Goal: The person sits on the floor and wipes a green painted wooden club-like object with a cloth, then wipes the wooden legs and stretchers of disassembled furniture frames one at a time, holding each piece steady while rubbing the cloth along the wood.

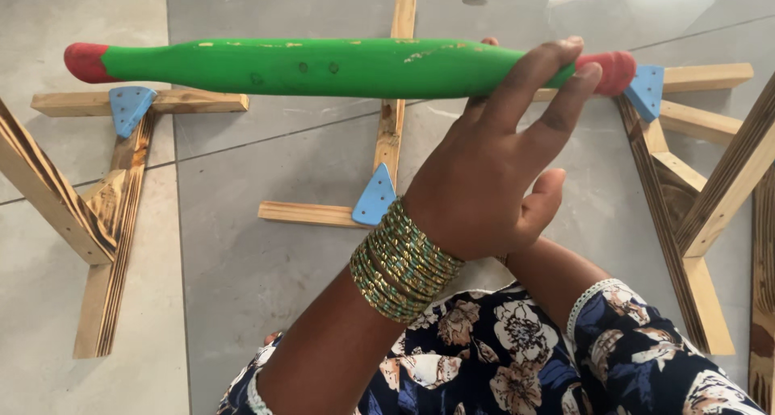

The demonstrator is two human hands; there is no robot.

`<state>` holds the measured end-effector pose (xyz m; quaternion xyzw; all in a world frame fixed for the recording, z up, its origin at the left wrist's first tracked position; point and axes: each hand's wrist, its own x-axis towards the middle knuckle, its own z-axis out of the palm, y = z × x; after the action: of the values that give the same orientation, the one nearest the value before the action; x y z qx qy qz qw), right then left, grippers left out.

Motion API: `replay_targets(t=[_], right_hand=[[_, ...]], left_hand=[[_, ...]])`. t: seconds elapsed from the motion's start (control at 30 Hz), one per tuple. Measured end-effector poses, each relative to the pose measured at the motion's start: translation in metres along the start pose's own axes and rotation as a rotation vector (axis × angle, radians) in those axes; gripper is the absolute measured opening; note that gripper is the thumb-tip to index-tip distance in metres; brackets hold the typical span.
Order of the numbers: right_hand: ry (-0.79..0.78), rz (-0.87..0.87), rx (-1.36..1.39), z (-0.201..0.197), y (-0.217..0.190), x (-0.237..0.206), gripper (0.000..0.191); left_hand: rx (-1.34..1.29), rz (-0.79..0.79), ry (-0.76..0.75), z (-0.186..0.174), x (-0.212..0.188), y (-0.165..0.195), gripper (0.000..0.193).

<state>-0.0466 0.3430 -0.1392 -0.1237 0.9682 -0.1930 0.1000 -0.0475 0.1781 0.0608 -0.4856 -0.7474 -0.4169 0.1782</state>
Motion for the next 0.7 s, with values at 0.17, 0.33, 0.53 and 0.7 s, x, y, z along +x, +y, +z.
replay_targets(t=[0.17,0.33,0.53,0.7], right_hand=[[-0.012,-0.017,0.0,0.0,0.004,0.0,0.051],[-0.025,-0.028,-0.014,-0.001,0.002,-0.003,0.05],[-0.047,-0.033,-0.031,-0.005,0.001,-0.003,0.049],[-0.045,-0.032,-0.036,-0.005,0.003,0.001,0.048]], left_hand=[[0.008,-0.026,-0.046,0.016,0.006,-0.003,0.084],[-0.051,-0.029,-0.04,0.028,0.008,-0.002,0.084],[-0.128,-0.004,-0.013,0.032,0.012,-0.012,0.092],[-0.119,0.03,0.014,0.033,0.014,-0.018,0.094]])
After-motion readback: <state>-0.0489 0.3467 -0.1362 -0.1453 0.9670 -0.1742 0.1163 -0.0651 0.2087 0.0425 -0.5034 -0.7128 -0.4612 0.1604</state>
